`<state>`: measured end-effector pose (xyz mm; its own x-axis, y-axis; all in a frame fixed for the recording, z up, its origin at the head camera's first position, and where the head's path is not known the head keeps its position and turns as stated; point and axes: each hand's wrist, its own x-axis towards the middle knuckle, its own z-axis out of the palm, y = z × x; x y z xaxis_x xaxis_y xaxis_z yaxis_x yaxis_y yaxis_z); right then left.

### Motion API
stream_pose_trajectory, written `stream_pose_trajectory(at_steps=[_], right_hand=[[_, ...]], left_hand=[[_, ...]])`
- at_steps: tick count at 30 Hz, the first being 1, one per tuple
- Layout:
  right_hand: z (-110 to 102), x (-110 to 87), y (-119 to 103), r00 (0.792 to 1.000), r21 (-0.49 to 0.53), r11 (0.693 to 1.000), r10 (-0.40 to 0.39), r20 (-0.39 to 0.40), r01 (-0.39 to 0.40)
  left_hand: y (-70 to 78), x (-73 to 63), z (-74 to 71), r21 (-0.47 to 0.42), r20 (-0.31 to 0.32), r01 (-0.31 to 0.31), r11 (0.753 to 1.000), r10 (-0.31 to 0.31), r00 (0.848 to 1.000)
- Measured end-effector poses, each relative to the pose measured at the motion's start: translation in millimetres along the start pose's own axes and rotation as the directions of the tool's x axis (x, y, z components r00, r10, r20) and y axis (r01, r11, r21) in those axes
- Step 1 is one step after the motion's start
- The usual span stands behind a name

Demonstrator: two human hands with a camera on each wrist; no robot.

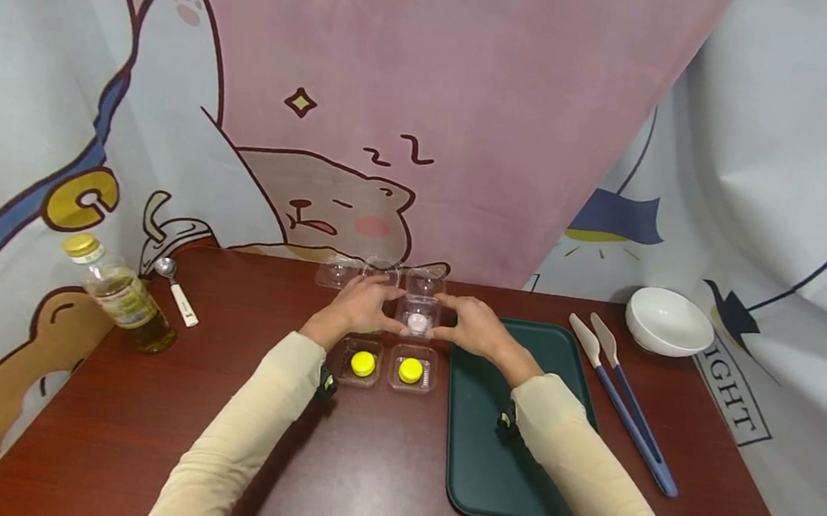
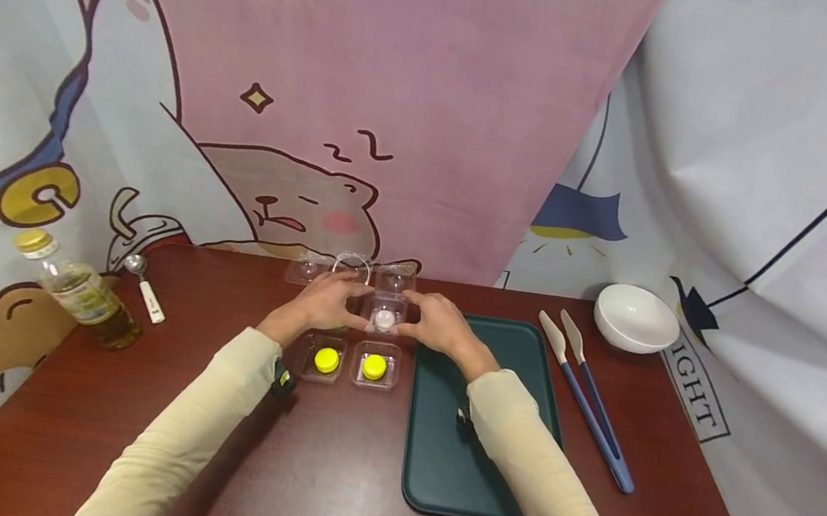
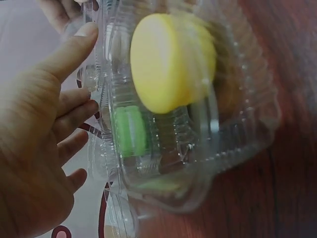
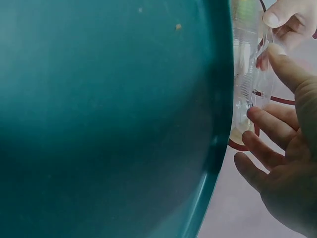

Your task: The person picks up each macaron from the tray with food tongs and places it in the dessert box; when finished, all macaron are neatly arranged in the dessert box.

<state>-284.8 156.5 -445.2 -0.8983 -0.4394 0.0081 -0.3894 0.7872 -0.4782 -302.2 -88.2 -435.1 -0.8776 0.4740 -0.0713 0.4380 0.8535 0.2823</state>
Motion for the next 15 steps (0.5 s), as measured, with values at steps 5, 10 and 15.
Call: stream_pose_trajectory(at_steps=[5,10,15], right_hand=[[0.7,1.1,-0.9,0.999,-0.024,0.999,0.024,0.022,-0.023],[2.8,2.0,-1.3,0.997,-0.053,0.997,0.059,0.046,-0.057],[3.4,2.5,0.1,0.995,-0.064,0.995,0.079,0.054,-0.076]], left_hand=[[-0.3,1.9,-0.4,0.037,0.030,0.013,0.999,-0.014,0.999],[-0.3,3.1,-0.7,0.041,0.052,0.023,0.999,-0.025,0.998],[1.7,3.9,-0.5,0.051,0.065,0.032,0.998,-0.036,0.997]])
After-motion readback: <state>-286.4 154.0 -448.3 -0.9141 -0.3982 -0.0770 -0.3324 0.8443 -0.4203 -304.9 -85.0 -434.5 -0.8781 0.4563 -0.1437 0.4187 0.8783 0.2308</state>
